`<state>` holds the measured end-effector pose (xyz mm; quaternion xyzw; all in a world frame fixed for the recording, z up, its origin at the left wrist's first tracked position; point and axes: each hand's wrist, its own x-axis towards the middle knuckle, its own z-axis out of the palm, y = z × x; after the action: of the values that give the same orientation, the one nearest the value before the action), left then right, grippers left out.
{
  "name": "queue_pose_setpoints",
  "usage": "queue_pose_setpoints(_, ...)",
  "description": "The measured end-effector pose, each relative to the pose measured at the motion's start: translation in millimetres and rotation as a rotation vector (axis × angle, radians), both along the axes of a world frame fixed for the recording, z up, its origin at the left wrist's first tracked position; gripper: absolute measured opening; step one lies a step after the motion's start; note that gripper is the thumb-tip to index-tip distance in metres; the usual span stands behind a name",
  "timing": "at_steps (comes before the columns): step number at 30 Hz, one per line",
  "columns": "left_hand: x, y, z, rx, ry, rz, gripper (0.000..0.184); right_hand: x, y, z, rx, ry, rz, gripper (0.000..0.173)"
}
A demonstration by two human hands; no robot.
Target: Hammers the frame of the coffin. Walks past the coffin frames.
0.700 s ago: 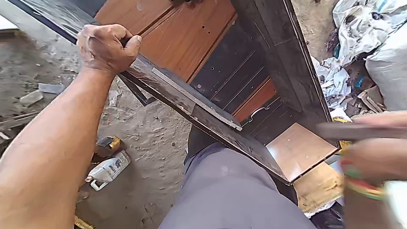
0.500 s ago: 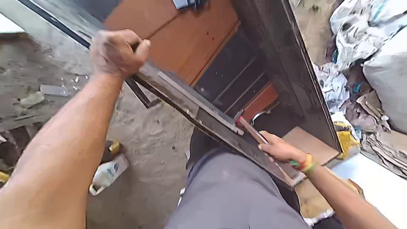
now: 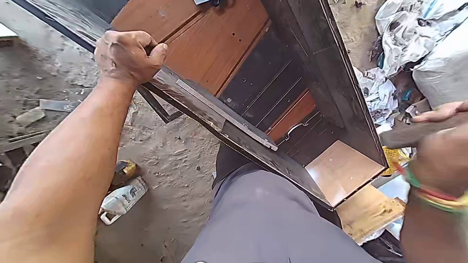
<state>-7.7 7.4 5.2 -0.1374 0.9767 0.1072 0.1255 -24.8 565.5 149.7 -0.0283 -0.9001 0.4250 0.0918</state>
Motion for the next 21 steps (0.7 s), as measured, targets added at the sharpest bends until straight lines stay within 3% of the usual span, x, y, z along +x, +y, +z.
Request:
queue_pose_setpoints(2, -0.6, 0.1, 0.8, 0.008, 0.007, 0.014, 0.058, 36.5, -33.8, -31.6, 0.014, -0.131, -0.016, 0.037)
queue_pose_setpoints(4, 0.7, 0.6, 2.9, 0.02, 0.007, 0.031, 0.058, 92.2, -57.5, -60.9, 0.017, -0.783, 0.13, 0.052)
queue_pose_setpoints(6, 2.4, 2.5, 3.0, 0.029, 0.016, 0.022, 0.057, 109.4, -56.6, -92.1, 0.03, -1.514, 0.401, 0.057)
queue_pose_setpoints(8, 1.6, -0.8, 2.8, 0.021, 0.032, 0.009, 0.058, 80.5, -55.4, -107.6, 0.041, -1.743, 0.629, 0.059)
queue_pose_setpoints(10, -1.0, 1.7, 4.8, 0.012, 0.008, 0.001, 0.058, 54.8, -57.0, -95.4, -0.068, -1.699, 0.696, 0.056)
queue_pose_setpoints(14, -1.4, 0.7, 2.2, 0.014, 0.0, 0.028, 0.059, 23.9, -72.7, -35.8, 0.16, -1.324, 0.667, 0.061)
queue_pose_setpoints(18, 0.1, 1.4, 3.3, 0.013, -0.008, 0.019, 0.057, 5.5, -40.8, 14.0, 0.132, -0.452, 0.401, 0.06)
queue_pose_setpoints(21, 0.9, 0.2, -0.7, 0.008, 0.024, 0.012, 0.058, -4.8, -29.3, -5.0, 0.158, -0.012, 0.07, 0.05)
